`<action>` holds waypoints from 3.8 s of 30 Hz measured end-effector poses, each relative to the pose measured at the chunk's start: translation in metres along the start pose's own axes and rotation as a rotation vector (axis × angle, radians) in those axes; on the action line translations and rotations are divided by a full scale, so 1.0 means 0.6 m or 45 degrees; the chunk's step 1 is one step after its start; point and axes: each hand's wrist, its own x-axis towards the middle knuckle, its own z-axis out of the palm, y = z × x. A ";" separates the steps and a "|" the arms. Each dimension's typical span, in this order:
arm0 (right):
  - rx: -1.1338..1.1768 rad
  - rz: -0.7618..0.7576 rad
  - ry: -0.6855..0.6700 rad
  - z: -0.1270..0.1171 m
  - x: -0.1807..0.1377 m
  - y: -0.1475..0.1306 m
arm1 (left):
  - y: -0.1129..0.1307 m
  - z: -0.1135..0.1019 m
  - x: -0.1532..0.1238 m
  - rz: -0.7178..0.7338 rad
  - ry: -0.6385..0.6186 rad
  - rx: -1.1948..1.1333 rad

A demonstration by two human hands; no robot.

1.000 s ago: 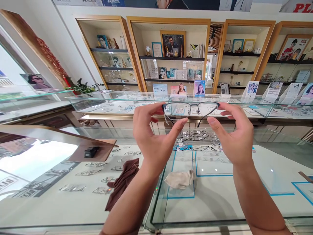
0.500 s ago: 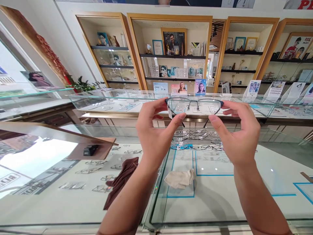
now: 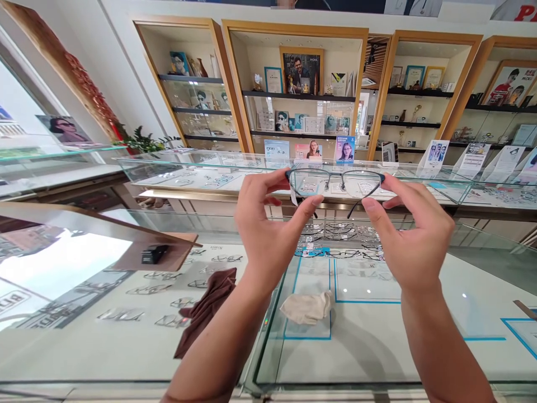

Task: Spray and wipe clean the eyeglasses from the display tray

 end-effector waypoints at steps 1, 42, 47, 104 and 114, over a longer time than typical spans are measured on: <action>0.014 0.017 -0.016 0.000 0.001 0.001 | 0.000 0.000 0.000 0.015 0.014 0.005; 0.217 0.279 -0.215 0.000 0.009 0.012 | -0.007 0.003 -0.001 0.055 0.020 0.091; 0.224 0.309 -0.280 0.004 0.011 0.015 | -0.004 0.000 0.002 0.084 0.035 0.115; 0.051 -0.400 0.161 0.041 -0.004 0.028 | -0.099 0.049 0.000 -0.040 -0.103 -0.468; 0.232 -0.135 0.051 0.049 -0.007 0.032 | -0.073 0.047 -0.011 0.050 0.104 -0.238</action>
